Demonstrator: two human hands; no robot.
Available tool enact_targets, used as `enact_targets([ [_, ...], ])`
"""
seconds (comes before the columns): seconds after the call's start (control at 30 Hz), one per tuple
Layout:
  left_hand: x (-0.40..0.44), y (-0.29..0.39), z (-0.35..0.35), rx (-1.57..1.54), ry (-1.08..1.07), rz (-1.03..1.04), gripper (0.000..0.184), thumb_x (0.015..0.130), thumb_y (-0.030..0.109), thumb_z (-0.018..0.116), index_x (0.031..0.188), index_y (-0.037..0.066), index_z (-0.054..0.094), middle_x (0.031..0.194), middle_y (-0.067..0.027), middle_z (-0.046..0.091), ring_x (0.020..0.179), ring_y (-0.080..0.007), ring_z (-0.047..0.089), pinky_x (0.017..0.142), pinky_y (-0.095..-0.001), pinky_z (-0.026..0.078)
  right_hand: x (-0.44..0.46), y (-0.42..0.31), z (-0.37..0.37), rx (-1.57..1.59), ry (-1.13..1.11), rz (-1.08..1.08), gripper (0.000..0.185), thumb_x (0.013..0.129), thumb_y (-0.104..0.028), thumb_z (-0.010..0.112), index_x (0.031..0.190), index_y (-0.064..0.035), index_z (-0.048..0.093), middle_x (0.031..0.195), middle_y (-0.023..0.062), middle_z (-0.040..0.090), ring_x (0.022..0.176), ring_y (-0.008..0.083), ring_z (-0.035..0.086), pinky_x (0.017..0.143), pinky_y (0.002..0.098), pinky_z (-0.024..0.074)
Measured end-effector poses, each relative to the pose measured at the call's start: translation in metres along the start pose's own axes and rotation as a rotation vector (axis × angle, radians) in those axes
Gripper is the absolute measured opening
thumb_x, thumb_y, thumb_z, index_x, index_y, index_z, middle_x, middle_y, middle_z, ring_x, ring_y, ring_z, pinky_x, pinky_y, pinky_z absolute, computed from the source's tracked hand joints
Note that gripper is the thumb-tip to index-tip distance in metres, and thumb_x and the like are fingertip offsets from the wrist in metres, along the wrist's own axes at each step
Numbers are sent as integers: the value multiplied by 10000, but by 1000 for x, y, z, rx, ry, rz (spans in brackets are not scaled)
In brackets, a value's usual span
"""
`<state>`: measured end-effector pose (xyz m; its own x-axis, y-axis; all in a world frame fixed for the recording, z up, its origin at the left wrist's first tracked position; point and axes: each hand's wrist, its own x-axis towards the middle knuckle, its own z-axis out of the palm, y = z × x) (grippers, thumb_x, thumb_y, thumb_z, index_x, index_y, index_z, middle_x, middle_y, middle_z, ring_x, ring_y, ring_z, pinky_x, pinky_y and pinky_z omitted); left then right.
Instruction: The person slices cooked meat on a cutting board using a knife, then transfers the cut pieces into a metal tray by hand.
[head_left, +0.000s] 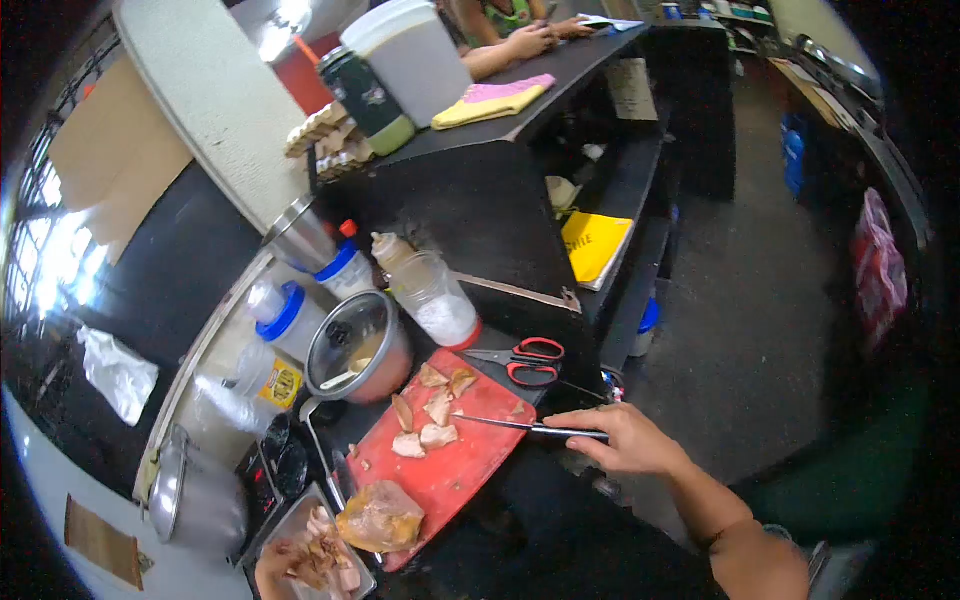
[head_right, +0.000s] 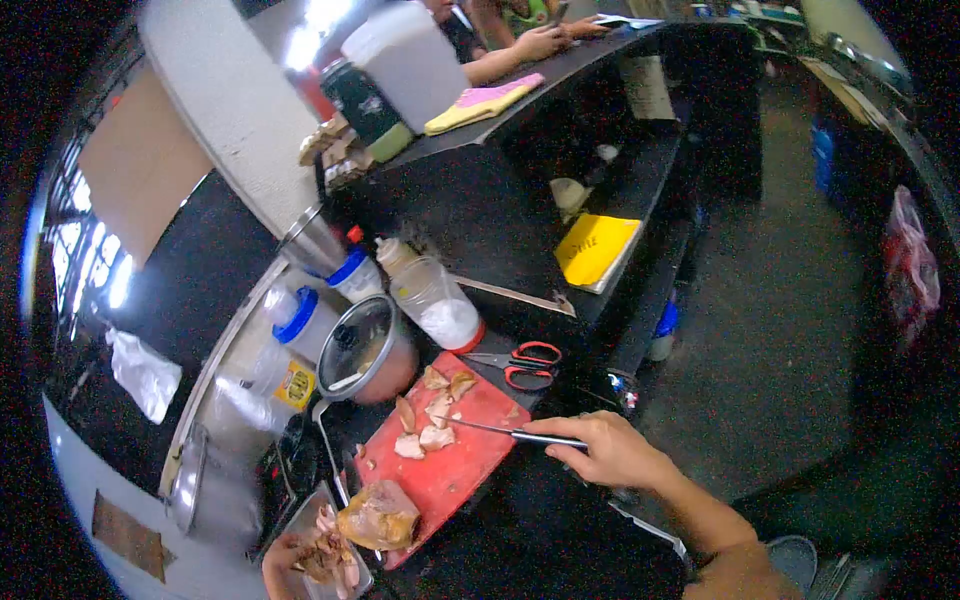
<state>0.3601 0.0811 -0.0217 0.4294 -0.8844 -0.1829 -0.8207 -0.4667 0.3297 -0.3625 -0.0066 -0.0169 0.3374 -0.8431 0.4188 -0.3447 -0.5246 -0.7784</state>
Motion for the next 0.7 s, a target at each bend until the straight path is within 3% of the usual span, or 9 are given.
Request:
enact_targets([
  [0.17,12,12,5,-124,29,51,240,772,107,691,997,24,683,840,-102,700,741,-168,662,643,-304,535,-2,3,6,-21,8,-37,416,866,-153,644,1279,-184,608,888,188,684,804,352,667,719,440,515],
  [0.27,-1,51,0,-265,0,34,195,792,118,702,956,15,677,870,-109,703,741,-173,670,599,-305,541,-1,-10,5,17,-55,30,373,869,-106,641,1242,-105,637,1113,126,697,951,302,684,829,383,527],
  [0.33,-9,75,-6,-355,-18,7,174,805,125,709,929,9,673,890,-114,705,742,-175,675,569,-306,545,0,-11,7,2,-78,44,376,867,-102,642,1243,-104,635,1105,132,698,943,295,687,821,382,529],
  [0.43,-16,114,-11,-20,-17,197,275,792,127,689,1042,14,678,881,-90,703,821,-172,655,746,-318,531,2,-16,6,6,-83,72,368,865,-98,643,1233,-98,639,1092,140,700,931,285,694,811,380,532],
  [0.5,-15,144,-9,-111,-77,166,286,811,174,710,1041,6,674,921,-82,707,861,-153,644,789,-315,520,3,-19,7,14,-61,34,358,852,-67,645,1210,-70,647,1080,149,703,932,272,701,808,362,535],
  [0.53,-23,167,-13,-82,-110,420,329,839,243,702,1060,2,672,907,-81,705,850,-169,652,787,-321,521,3,-19,9,36,-33,27,377,847,-91,652,1224,-101,642,1056,159,700,918,306,692,798,381,535],
  [0.57,4,148,-4,-29,-62,334,359,844,255,684,1090,-5,667,957,-113,703,875,-206,665,807,-344,523,4,-20,11,61,-16,18,397,842,-114,660,1238,-132,636,1032,168,698,903,340,683,788,400,535],
  [0.6,-29,212,-23,20,-117,342,379,843,258,669,1122,1,665,1040,-145,690,940,-250,665,853,-365,517,5,-25,12,68,4,11,381,832,-77,661,1212,-92,648,1083,156,699,949,311,692,822,380,537],
  [0.7,-11,236,-23,43,-62,596,465,799,259,715,1181,9,628,1181,-173,631,1088,-304,611,941,-382,481,5,-26,12,47,-13,84,361,819,-43,666,1180,-38,656,1090,151,703,962,283,701,838,341,527],
])
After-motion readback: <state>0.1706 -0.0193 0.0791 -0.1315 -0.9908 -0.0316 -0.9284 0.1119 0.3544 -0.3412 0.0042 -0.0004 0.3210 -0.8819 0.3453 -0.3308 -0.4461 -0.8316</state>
